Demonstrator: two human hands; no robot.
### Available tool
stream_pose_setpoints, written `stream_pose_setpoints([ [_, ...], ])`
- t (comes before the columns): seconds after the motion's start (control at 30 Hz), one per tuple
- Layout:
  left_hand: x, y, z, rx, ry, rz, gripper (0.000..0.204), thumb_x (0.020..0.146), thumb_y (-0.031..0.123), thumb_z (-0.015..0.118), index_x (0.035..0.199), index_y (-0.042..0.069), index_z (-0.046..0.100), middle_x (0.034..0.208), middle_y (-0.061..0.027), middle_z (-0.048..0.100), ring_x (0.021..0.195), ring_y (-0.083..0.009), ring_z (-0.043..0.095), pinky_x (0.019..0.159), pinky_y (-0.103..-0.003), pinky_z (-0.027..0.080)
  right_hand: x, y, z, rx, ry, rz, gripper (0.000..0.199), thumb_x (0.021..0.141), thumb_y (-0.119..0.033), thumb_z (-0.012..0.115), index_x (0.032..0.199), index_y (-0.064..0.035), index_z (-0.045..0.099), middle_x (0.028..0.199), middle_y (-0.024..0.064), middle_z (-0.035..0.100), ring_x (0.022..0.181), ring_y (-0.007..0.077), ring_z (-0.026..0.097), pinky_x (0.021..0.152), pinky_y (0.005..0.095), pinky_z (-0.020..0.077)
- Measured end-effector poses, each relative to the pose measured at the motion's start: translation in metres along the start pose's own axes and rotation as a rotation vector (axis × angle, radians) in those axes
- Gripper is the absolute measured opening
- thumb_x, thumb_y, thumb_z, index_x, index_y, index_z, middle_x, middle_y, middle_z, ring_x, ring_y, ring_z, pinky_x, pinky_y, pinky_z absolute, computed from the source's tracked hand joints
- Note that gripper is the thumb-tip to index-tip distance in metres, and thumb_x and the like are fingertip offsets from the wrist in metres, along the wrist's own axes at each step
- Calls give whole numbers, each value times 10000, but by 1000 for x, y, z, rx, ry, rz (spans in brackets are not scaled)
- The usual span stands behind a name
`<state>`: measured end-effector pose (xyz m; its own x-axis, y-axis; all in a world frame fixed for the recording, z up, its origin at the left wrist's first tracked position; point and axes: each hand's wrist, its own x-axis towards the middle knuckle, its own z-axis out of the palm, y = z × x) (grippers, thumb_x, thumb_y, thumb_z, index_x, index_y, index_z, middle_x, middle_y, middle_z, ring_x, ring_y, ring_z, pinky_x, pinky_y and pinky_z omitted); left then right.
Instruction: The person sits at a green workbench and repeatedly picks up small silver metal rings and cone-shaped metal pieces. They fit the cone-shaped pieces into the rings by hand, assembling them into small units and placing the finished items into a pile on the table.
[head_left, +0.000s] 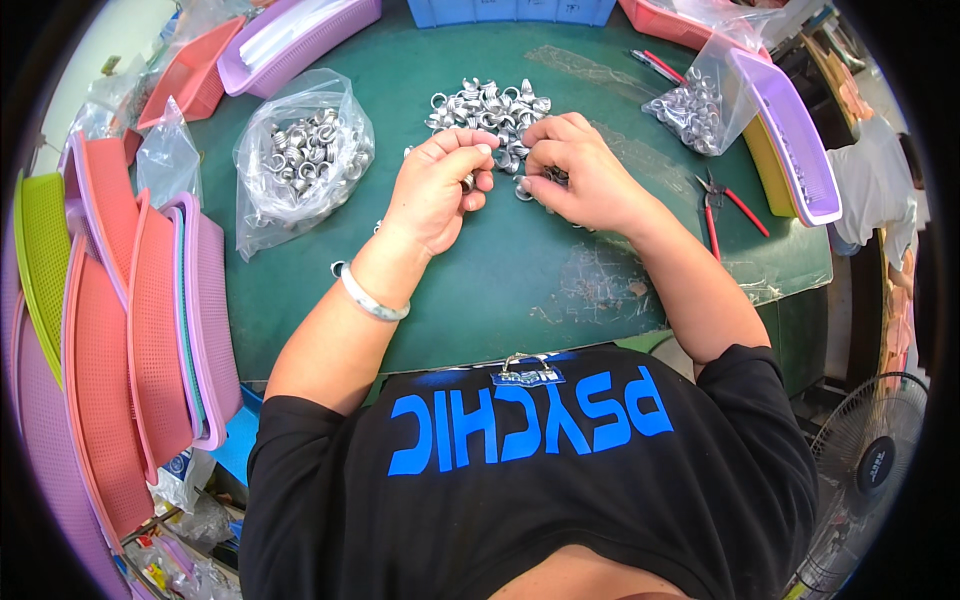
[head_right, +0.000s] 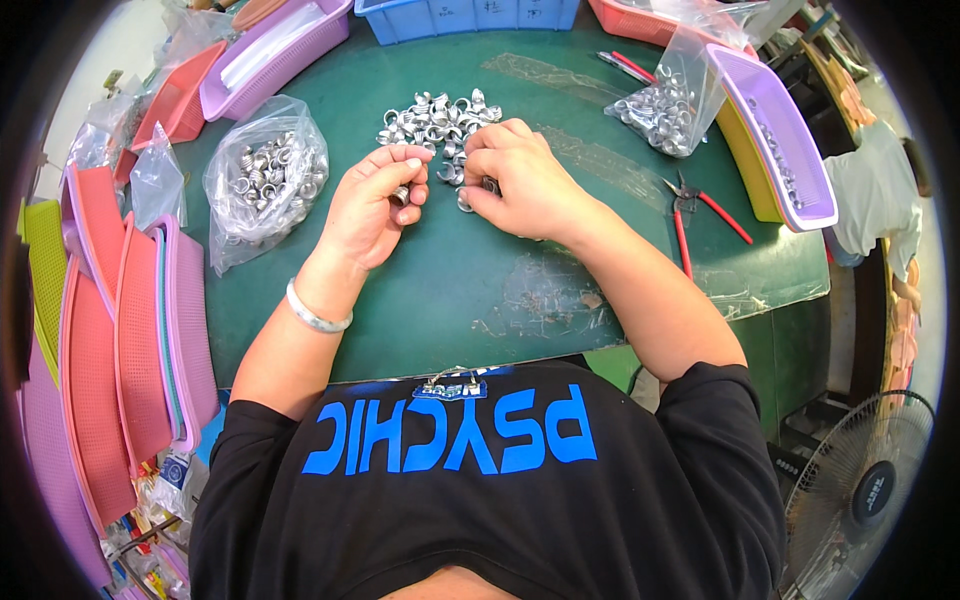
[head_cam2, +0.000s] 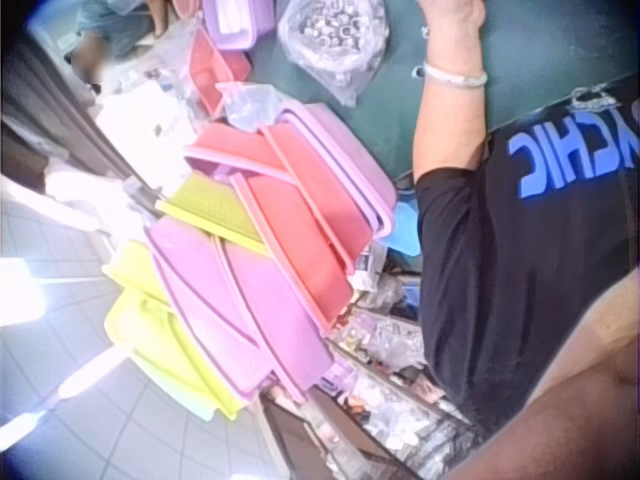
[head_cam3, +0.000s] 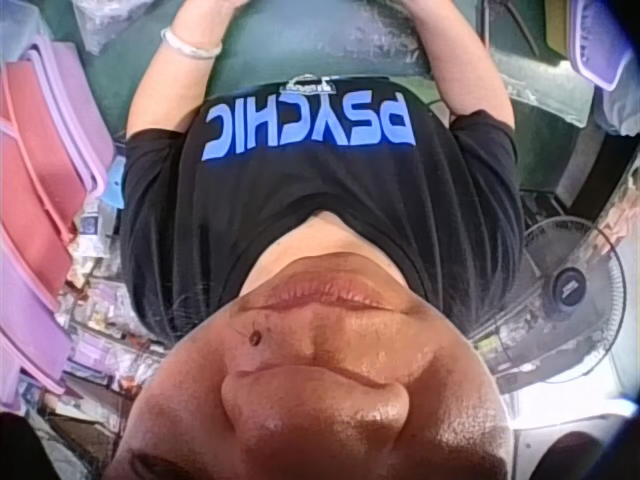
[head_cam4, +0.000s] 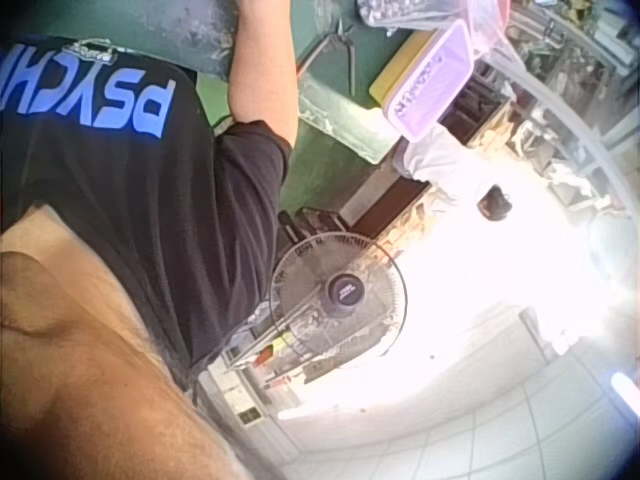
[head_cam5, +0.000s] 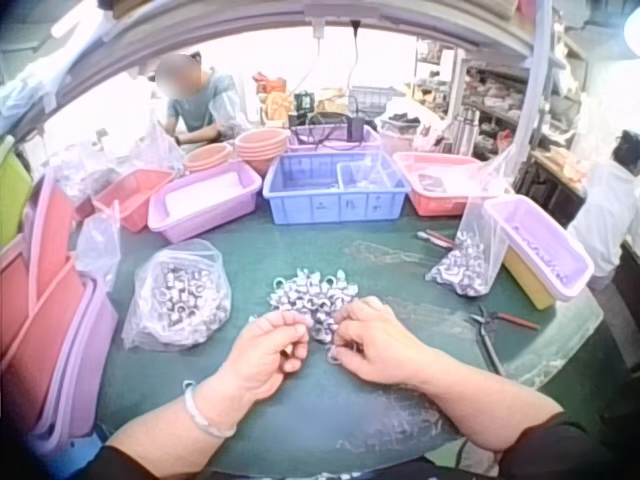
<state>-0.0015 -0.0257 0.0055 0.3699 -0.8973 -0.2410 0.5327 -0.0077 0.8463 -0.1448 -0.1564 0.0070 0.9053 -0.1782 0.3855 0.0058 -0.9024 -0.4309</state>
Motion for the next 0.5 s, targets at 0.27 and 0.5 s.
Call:
stream_pose_setpoints([
  [0.27, -3, -1, 6, 173, 96, 76, 97, 826, 93, 537, 900, 48, 580, 708, 20, 502, 569, -45, 444, 439, -162, 326, 14, -9, 24, -221, 164, 36, 183, 670, -187, 669, 812, -79, 628, 948, 46, 533, 985, 254, 446, 835, 395, 350],
  [0.5, -1, -3, 6, 273, 112, 49, 107, 828, 97, 533, 920, 55, 568, 690, 44, 484, 552, -32, 411, 442, -157, 308, 16, -6, 26, -136, 105, 97, 106, 664, -124, 639, 759, -82, 623, 957, 34, 548, 981, 247, 451, 830, 393, 347],
])
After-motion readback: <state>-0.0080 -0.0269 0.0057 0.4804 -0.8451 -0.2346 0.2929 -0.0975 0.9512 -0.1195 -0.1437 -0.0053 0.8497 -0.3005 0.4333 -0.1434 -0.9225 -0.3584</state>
